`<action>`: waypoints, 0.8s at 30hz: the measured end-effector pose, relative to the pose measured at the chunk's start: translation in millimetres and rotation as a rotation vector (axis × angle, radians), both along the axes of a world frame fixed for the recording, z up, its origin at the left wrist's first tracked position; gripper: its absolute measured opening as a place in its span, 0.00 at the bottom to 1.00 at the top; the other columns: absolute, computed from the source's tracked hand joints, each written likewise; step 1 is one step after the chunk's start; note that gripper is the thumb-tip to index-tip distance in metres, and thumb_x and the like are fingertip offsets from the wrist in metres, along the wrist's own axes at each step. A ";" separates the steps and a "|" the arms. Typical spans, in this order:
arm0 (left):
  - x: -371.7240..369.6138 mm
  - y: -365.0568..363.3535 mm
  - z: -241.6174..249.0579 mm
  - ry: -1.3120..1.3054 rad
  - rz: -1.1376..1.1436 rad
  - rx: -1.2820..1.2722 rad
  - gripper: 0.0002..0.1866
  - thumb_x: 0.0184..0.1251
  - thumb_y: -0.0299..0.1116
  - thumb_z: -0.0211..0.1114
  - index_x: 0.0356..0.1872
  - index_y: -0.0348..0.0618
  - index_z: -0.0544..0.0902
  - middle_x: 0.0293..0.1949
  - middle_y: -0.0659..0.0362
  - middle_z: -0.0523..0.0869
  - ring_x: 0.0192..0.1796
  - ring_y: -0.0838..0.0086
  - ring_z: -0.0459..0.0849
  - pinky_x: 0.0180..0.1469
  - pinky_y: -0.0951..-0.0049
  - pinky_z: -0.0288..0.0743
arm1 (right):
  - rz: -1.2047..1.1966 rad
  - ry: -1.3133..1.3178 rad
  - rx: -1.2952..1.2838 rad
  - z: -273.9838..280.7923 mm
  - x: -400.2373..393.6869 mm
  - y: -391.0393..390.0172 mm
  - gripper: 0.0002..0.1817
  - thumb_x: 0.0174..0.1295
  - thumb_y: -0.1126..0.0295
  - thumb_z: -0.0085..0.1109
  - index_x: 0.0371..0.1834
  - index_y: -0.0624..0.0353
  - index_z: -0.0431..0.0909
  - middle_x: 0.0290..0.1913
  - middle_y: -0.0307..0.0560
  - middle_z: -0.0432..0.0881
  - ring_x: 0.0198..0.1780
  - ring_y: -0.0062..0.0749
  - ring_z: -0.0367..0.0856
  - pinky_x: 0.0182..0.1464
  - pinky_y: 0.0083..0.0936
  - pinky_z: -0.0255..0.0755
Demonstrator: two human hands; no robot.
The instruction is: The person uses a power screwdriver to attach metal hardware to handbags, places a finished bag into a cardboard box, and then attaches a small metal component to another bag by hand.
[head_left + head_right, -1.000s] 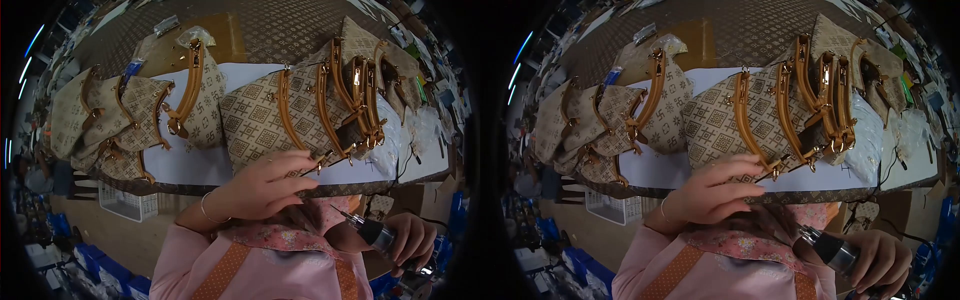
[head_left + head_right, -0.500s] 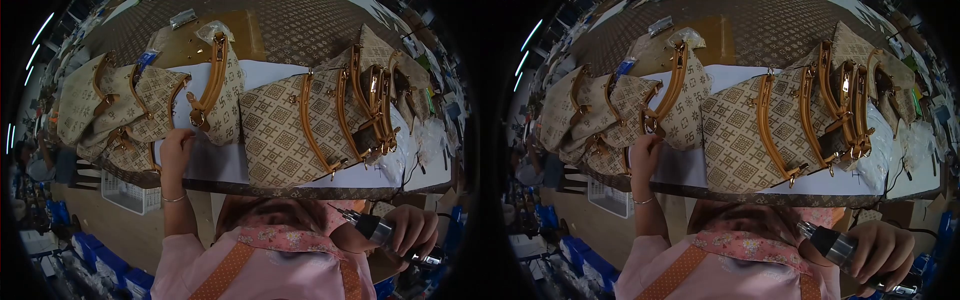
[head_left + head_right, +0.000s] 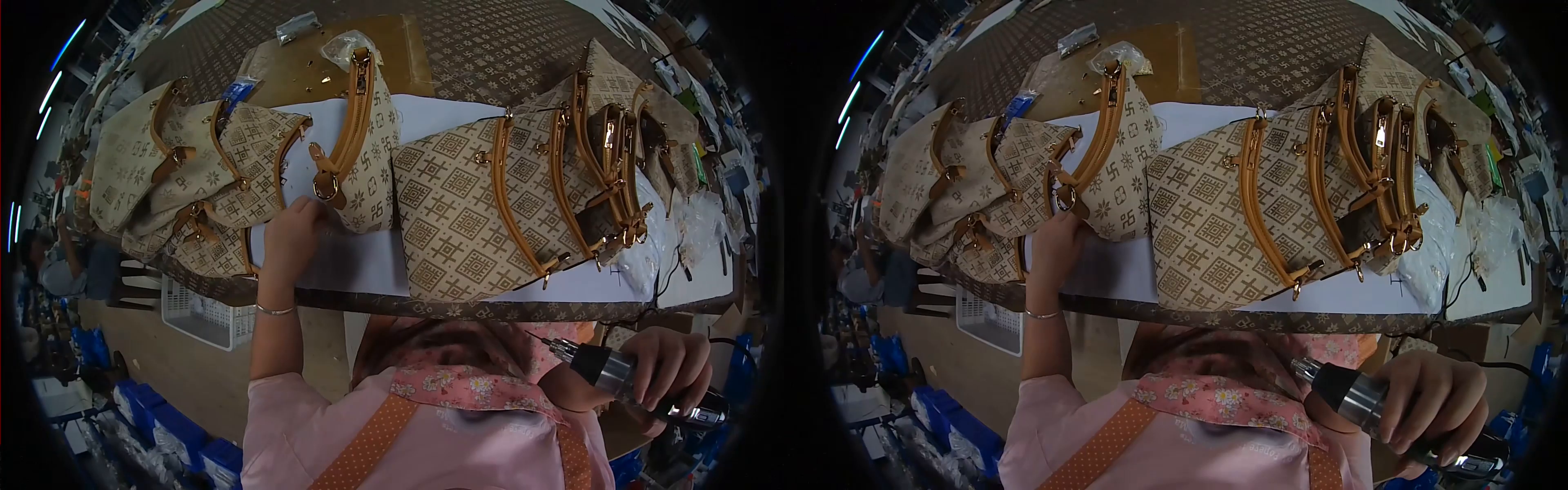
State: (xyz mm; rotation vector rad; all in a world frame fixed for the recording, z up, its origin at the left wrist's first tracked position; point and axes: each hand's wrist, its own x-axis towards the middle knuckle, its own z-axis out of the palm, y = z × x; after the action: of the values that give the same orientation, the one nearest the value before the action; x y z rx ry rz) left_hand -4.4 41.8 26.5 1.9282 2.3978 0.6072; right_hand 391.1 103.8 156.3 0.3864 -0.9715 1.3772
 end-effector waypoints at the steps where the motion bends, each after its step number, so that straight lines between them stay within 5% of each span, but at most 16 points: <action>1: 0.0 0.2 -2.5 0.051 0.034 0.001 0.06 0.50 0.26 0.62 0.31 0.42 0.76 0.33 0.57 0.79 0.31 0.58 0.78 0.35 0.66 0.73 | -0.019 -0.001 -0.010 0.2 -1.8 -1.2 0.16 0.31 0.88 0.69 0.20 0.59 0.74 0.24 0.41 0.68 0.20 0.27 0.77 0.22 0.24 0.79; 5: 6.6 -17.2 3.5 -0.197 -0.038 0.218 0.07 0.55 0.23 0.60 0.32 0.39 0.71 0.33 0.54 0.77 0.26 0.64 0.78 0.32 0.71 0.73 | -0.043 0.032 -0.046 -1.1 -6.3 -2.6 0.16 0.32 0.89 0.68 0.20 0.58 0.73 0.25 0.40 0.67 0.21 0.26 0.77 0.23 0.24 0.79; 9: 67.0 -44.9 20.7 -1.294 -0.286 0.367 0.04 0.64 0.22 0.54 0.34 0.41 0.69 0.34 0.56 0.74 0.27 0.81 0.74 0.28 0.82 0.70 | -0.053 0.106 -0.085 -4.2 -27.7 -4.5 0.18 0.32 0.90 0.68 0.23 0.56 0.73 0.26 0.38 0.65 0.23 0.25 0.76 0.25 0.23 0.79; 14: 131.3 -31.1 16.8 -1.990 -0.438 0.045 0.05 0.66 0.24 0.54 0.36 0.43 0.66 0.33 0.57 0.75 0.26 0.80 0.74 0.30 0.82 0.70 | -0.073 0.088 -0.296 -9.6 -42.7 -10.7 0.22 0.32 0.87 0.67 0.27 0.52 0.68 0.29 0.36 0.63 0.25 0.23 0.72 0.25 0.21 0.74; 18: 142.7 -28.4 16.6 -2.095 -0.464 0.034 0.05 0.67 0.24 0.51 0.38 0.43 0.64 0.32 0.58 0.75 0.26 0.79 0.74 0.31 0.83 0.70 | -0.102 0.125 -0.398 -14.5 -57.6 -14.0 0.24 0.33 0.85 0.66 0.32 0.52 0.66 0.31 0.35 0.62 0.27 0.22 0.70 0.26 0.19 0.71; 24: 147.1 -27.0 18.9 -1.905 -0.474 0.052 0.03 0.69 0.24 0.48 0.39 0.42 0.64 0.32 0.58 0.75 0.27 0.80 0.74 0.31 0.84 0.70 | -0.065 0.078 -0.410 -23.3 -65.6 -14.3 0.23 0.35 0.82 0.65 0.34 0.51 0.66 0.31 0.35 0.61 0.28 0.22 0.69 0.29 0.20 0.70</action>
State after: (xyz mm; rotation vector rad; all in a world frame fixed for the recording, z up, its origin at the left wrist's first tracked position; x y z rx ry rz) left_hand 142.7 14.8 45.4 0.7713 0.6717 1.4117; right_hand 325.5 89.5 133.1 0.0977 -0.6118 1.4497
